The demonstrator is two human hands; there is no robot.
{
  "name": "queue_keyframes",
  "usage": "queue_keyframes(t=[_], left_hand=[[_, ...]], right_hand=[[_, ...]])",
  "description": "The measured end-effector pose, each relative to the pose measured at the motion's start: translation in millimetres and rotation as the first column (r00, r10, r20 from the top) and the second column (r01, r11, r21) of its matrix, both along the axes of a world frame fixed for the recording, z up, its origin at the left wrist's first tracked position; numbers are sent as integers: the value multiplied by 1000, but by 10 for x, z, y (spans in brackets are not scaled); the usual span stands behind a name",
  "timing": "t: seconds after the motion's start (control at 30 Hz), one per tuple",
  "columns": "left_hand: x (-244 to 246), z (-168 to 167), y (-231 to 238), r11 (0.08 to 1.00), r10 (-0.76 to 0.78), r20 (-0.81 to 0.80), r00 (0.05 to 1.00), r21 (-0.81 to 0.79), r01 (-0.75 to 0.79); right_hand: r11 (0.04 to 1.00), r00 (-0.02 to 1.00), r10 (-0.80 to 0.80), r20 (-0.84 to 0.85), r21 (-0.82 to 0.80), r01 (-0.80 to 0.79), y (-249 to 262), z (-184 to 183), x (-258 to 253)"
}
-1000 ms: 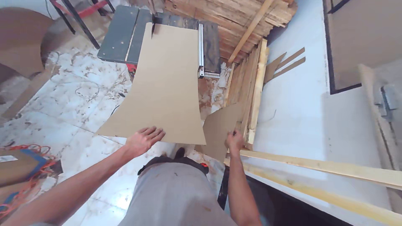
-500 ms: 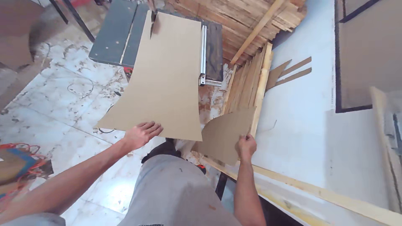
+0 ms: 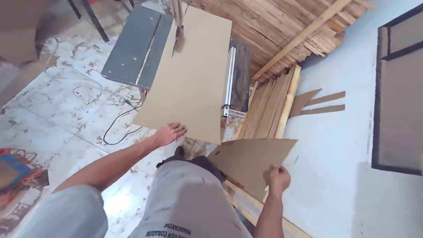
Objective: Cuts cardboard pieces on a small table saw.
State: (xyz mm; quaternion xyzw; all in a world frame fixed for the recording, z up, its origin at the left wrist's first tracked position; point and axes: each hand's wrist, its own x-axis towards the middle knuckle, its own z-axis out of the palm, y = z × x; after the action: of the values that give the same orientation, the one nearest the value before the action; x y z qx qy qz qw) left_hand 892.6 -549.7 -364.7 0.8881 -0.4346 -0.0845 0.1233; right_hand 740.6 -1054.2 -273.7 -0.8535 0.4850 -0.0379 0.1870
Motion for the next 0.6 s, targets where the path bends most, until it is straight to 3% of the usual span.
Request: queue_keyframes(t=[0.2, 0.4, 0.5, 0.6], left_hand=[[809, -153, -77, 998, 63, -55, 997, -25, -64], [1661, -319, -137, 995, 101, -135, 986, -13, -103], [2074, -417, -169, 992, 115, -48, 992, -42, -117], [2372, -423, -221, 991, 131, -75, 989, 8, -131]], right_hand=[[999, 999, -33, 8, -26, 33, -273, -75, 481], [998, 999, 25, -30, -56, -26, -752, -53, 1277], [998, 998, 57, -12, -37, -58, -1039, -126, 1776], [997, 997, 74, 1, -17, -74, -1226, -174, 2201]])
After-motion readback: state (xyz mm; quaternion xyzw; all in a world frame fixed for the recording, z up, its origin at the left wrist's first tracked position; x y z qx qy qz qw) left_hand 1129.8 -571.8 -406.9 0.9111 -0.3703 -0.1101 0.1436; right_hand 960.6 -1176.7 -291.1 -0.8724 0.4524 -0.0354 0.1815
